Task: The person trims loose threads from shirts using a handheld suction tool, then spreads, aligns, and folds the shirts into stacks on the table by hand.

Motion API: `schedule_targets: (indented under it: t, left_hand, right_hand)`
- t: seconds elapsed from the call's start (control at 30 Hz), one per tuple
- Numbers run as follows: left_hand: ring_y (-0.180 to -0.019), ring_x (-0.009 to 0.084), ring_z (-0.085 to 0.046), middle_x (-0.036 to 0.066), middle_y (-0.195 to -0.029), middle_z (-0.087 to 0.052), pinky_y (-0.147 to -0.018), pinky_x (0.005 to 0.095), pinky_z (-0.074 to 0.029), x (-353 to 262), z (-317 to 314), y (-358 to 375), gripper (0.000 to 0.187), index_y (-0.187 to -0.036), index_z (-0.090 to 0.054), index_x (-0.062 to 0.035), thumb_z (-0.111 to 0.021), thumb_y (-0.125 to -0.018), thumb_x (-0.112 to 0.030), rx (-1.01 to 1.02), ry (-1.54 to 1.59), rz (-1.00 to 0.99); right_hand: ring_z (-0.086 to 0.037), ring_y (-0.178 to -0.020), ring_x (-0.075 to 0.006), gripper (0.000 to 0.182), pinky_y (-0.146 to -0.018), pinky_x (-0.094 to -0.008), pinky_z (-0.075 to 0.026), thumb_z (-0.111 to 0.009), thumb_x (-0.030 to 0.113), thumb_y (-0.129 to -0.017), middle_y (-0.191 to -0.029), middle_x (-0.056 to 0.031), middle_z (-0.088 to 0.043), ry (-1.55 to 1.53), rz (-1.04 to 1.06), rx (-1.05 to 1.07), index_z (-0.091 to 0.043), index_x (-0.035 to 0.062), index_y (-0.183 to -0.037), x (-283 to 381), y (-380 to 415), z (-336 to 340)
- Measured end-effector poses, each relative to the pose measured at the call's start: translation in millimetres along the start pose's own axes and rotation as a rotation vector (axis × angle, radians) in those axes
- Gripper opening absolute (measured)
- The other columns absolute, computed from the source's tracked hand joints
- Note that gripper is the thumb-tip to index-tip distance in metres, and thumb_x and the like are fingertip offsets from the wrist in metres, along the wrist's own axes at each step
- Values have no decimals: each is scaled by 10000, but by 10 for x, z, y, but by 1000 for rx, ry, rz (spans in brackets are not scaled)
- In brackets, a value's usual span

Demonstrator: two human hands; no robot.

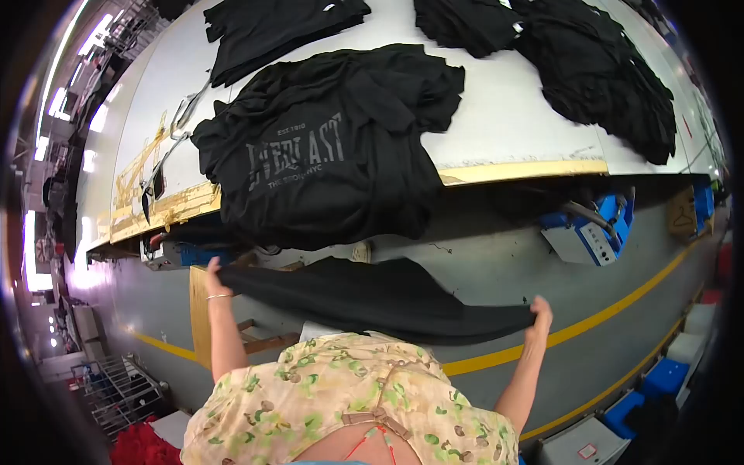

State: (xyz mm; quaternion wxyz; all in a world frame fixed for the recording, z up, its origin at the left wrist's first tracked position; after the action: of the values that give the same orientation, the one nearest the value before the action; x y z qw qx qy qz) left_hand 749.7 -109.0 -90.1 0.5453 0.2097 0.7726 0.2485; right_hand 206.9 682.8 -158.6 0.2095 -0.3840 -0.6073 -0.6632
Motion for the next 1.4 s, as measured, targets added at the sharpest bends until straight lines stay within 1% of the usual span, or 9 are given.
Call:
schedule_targets:
  t: [0.23,0.3,0.53,0.73,0.83,0.97,1.17,1.33,1.4]
  left_hand:
    - [-880,207,-649,82,-908,-670,-775,357,-546,-1816,-1001,-823,179,-972,-696,2,-732,-822,-88,-203,-53,-616]
    - [-890,214,-656,104,-930,-698,-803,348,-535,-2028,-1870,-1008,169,-994,-716,-19,-676,-834,-56,-355,-1015,-943]
    - [-1286,286,-497,85,-1322,-581,-1115,491,-325,-720,-4682,-595,231,-1034,-680,-134,-656,-812,-190,862,-1761,-1712]
    - [-1152,324,-578,115,-1276,-615,-976,463,-420,-1298,-4919,-1587,252,-1115,-682,-102,-631,-875,-155,134,-1487,-1692]
    - [-1122,302,-583,118,-1268,-615,-964,430,-426,-1160,-4988,-1237,331,-1159,-665,-105,-675,-842,-199,472,-1422,-1294]
    - [-1115,263,-566,65,-1277,-561,-916,411,-431,-620,-5240,-938,562,-1242,-592,-131,-776,-720,-227,431,-1504,-1556]
    - [-851,367,-662,147,-849,-672,-721,511,-504,-1199,-5472,-1739,160,-902,-645,-101,-547,-783,-58,265,-1430,-1222]
    - [-1069,390,-641,164,-1179,-678,-917,455,-519,-865,-5772,-2139,309,-1101,-649,-103,-614,-795,-128,354,-1859,-807]
    - [-1139,368,-607,145,-1263,-646,-992,440,-470,-896,-5694,-1890,383,-1156,-643,-110,-631,-774,-135,342,-1563,-1162]
  right_hand:
    - [-536,-764,-110,209,-725,-251,-444,-640,65,-826,-865,7,-649,156,553,409,-730,11,-1006,1924,-153,-4175]
    - [-687,-830,-303,284,-789,-375,-528,-577,46,-799,-904,-152,-731,943,1242,198,-729,12,-1037,2040,10,-5260]
    - [-549,-1223,-327,460,-1013,-468,-440,-658,137,-814,-1298,-124,-600,1140,1879,1166,-604,84,-1268,621,2057,-8014]
    - [-534,-1165,-344,516,-999,-451,-425,-705,175,-830,-1274,-177,-584,1005,1560,569,-546,66,-1309,808,1640,-8948]
    - [-545,-1092,-329,532,-951,-433,-435,-743,197,-806,-1179,-153,-587,1082,1419,903,-548,67,-1284,637,1995,-8689]
    - [-571,-987,-332,509,-859,-440,-466,-790,231,-758,-1068,-137,-562,1145,1591,726,-555,53,-1174,329,2116,-8612]
    - [-646,-834,-428,165,-713,-525,-534,-612,73,-781,-960,-214,-594,1184,1447,512,-561,32,-932,742,1410,-9117]
    - [-649,-950,-436,254,-816,-512,-528,-627,132,-799,-1087,-228,-635,1388,1164,572,-616,0,-1016,753,992,-9382]
    - [-635,-1032,-428,325,-869,-497,-518,-663,185,-794,-1138,-230,-636,1342,1032,735,-618,1,-1058,905,1103,-9333]
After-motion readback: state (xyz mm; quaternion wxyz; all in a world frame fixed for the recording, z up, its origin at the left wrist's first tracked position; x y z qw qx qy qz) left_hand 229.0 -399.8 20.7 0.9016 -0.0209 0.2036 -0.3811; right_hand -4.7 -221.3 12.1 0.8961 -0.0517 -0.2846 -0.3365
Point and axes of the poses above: each hand's wrist, its own y-axis away from the middle knuckle, its own z-axis out of the back of the hand, x = y × z, the point moved 3 cm from there along -y, towards the middle knuckle
